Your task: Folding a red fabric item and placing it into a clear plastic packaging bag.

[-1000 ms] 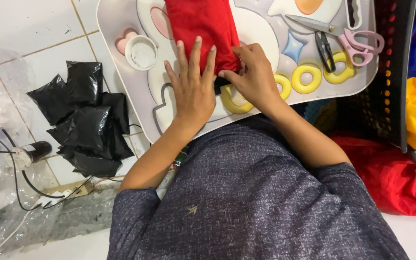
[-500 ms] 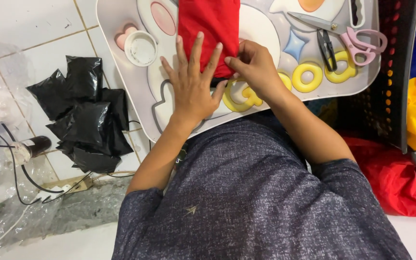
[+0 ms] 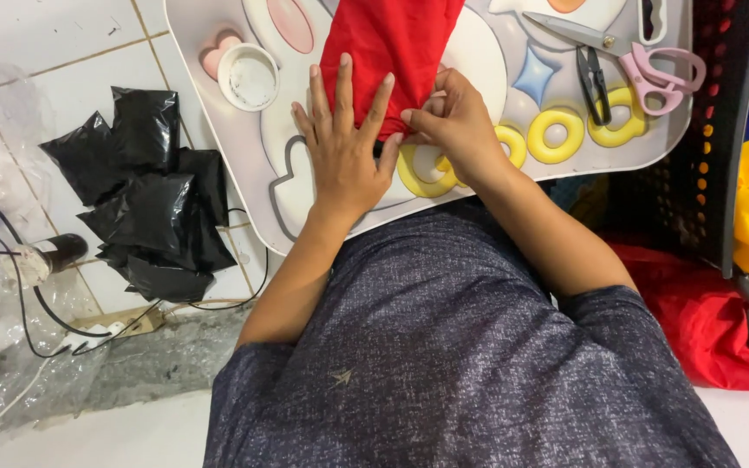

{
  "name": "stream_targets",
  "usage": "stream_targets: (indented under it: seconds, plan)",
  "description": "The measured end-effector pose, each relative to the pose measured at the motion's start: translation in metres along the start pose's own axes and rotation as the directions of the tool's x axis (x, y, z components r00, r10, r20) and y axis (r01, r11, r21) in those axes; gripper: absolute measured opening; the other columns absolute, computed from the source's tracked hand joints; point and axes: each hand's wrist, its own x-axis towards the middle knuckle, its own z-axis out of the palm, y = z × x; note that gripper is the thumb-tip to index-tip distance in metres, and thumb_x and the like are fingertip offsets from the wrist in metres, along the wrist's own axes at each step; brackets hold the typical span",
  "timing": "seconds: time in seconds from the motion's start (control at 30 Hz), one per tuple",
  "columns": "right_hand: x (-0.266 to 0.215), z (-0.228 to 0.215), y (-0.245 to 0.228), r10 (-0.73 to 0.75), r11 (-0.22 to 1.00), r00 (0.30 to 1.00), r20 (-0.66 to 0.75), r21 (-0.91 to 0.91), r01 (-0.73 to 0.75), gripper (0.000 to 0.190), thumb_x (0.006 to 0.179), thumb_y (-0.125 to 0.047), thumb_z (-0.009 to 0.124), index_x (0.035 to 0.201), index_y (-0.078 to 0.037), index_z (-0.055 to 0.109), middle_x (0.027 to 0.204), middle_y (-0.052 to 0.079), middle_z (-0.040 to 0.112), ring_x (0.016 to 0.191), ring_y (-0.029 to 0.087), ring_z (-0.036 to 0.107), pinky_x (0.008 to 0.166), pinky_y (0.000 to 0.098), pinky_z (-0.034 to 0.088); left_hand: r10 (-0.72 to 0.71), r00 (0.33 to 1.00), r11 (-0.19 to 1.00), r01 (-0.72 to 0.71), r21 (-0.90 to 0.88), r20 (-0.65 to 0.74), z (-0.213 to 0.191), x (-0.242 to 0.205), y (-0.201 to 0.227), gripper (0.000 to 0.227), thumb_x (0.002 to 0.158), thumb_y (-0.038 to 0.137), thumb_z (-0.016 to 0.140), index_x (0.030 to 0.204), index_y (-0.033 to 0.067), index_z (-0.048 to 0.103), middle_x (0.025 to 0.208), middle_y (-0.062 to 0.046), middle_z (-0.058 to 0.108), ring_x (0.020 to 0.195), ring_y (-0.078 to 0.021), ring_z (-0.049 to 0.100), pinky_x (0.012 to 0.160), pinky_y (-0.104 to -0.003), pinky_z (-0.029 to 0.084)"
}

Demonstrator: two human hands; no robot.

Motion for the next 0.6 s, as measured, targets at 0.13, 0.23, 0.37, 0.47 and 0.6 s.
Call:
stream_targets:
  seconds: [0.13, 0.23, 0.37, 0.47, 0.6]
  plan:
    - [0.006, 0.000, -0.028, 0.046, 0.995, 0.992, -0.117, -0.084, -0.056, 0.032, 0.095, -0.016, 0.074, 0.108, -0.011, 0.046, 0.073, 0.005, 0.061, 0.056, 0.013, 0.062, 0.056, 0.0271, 0.063, 0.000, 0.999, 0.998, -0.003, 0.061, 0.046, -0.003, 0.002, -0.001, 0.083, 0.106, 0.052, 0.073, 0.169, 0.0363, 0.021, 0.176, -0.009, 0.004, 0.162, -0.0451, 0.003, 0.126, -0.077, 0.023]
    - [0.025, -0.009, -0.038, -0.060, 0.948, 0.983, -0.172, -0.318, 0.002, 0.053, 0.094, -0.039, 0.073, 0.126, -0.009, 0.043, 0.080, 0.005, 0.065, 0.055, 0.010, 0.066, 0.050, 0.0205, 0.057, 0.034, 0.997, 0.997, -0.039, 0.072, 0.068, -0.003, 0.001, -0.003, 0.085, 0.106, 0.054, 0.071, 0.170, 0.0361, 0.018, 0.176, -0.008, 0.001, 0.163, -0.0447, 0.001, 0.126, -0.078, 0.022]
    - [0.056, -0.032, -0.029, -0.387, 0.791, 0.920, -0.061, -0.535, 0.297, 0.012, 0.097, -0.014, 0.072, 0.098, -0.010, 0.061, 0.086, 0.003, 0.070, 0.068, 0.010, 0.064, 0.054, 0.0238, 0.053, 0.059, 0.996, 0.995, -0.065, 0.074, 0.069, -0.007, 0.001, -0.006, 0.089, 0.103, 0.051, 0.074, 0.170, 0.0319, 0.018, 0.176, -0.008, 0.004, 0.163, -0.0418, 0.004, 0.126, -0.075, 0.025]
    - [0.058, -0.035, -0.027, -0.527, 0.656, 0.848, -0.062, -0.663, 0.360, 0.014, 0.095, -0.006, 0.071, 0.093, -0.010, 0.058, 0.086, 0.001, 0.066, 0.077, 0.013, 0.062, 0.066, 0.0284, 0.050, 0.058, 0.994, 0.995, -0.065, 0.077, 0.089, -0.010, 0.001, -0.006, 0.090, 0.103, 0.051, 0.075, 0.169, 0.0308, 0.018, 0.176, -0.007, 0.006, 0.163, -0.0405, 0.005, 0.127, -0.073, 0.024]
    - [0.057, -0.029, -0.043, -0.764, 0.199, 0.632, 0.132, -0.883, 0.425, 0.035, 0.103, -0.002, 0.064, 0.136, -0.008, 0.053, 0.132, 0.020, 0.057, 0.120, 0.042, 0.057, 0.089, 0.0494, 0.055, 0.061, 0.991, 0.995, -0.070, 0.078, 0.117, -0.013, 0.004, -0.005, 0.088, 0.099, 0.051, 0.075, 0.168, 0.0332, 0.023, 0.175, -0.007, 0.013, 0.161, -0.0405, 0.008, 0.126, -0.072, 0.022]
